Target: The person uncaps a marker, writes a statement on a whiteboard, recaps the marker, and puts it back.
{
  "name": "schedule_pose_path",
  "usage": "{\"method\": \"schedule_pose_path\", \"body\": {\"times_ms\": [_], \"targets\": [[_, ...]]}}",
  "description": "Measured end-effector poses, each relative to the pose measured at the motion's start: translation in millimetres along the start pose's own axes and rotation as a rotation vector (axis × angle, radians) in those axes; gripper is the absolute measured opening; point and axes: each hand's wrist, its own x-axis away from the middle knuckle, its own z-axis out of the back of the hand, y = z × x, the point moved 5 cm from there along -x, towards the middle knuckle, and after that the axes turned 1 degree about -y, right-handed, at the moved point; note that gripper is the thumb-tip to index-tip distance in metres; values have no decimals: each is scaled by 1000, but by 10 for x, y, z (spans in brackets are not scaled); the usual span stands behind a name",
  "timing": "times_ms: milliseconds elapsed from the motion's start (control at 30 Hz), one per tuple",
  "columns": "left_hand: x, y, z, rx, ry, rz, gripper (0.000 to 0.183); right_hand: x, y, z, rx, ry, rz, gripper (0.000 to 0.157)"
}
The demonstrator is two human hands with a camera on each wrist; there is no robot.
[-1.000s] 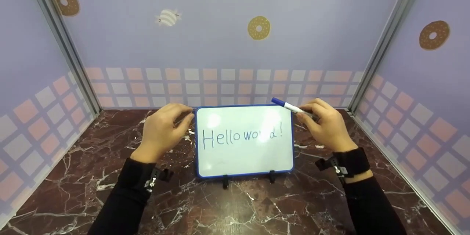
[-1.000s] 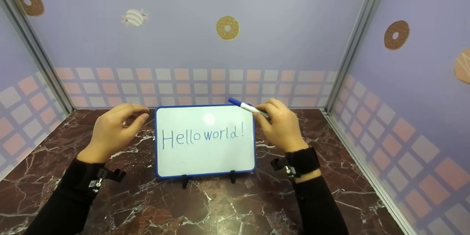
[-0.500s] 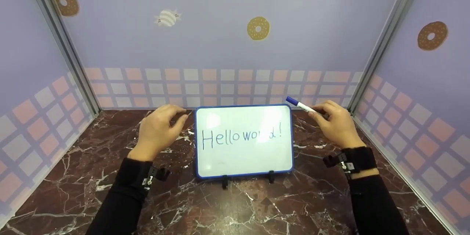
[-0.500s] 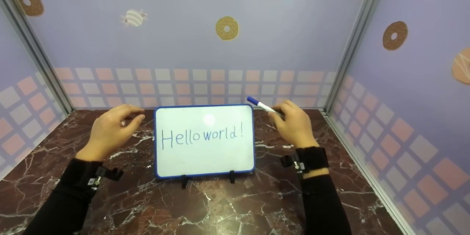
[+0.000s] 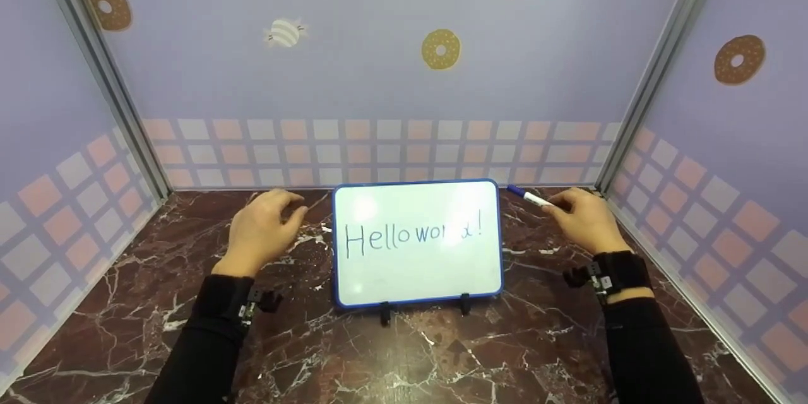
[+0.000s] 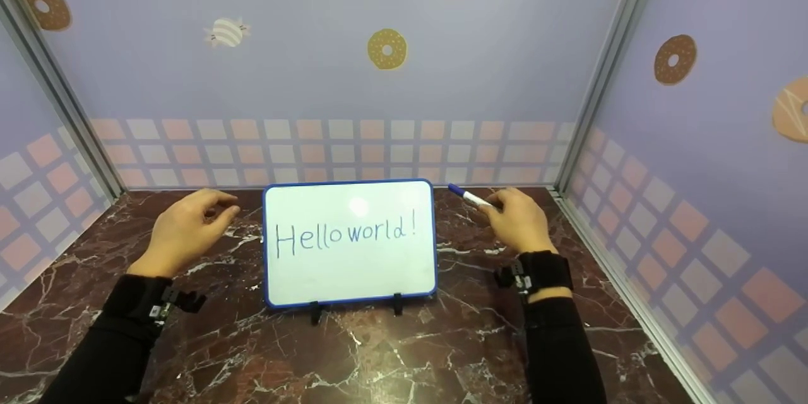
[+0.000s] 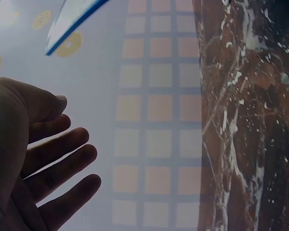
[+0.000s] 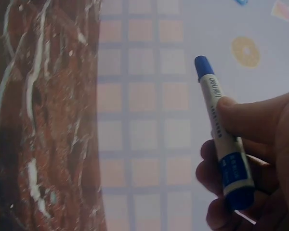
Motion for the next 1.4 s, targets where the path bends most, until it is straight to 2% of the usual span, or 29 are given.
{"method": "schedule_pose_path", "body": {"times_ms": [200,400,700,1133,1400], "targets": [[28,-119,-52,8,-60,62,29,22,212,-135,38,-117,-81,29],[61,-170,-98,-10,-104,90,32,40,399,-276,55,-205,-140,31],[113,-276,-171,-16,-181,121,34,70,519,-420,72,-252,-164,31],[205,-478,-317,-42,-288,150,42,47,635,-497,123,-281,-160,30],[246,-549,-395,-52,-323,182,44,72,638,-540,143,-327,-192,28]]}}
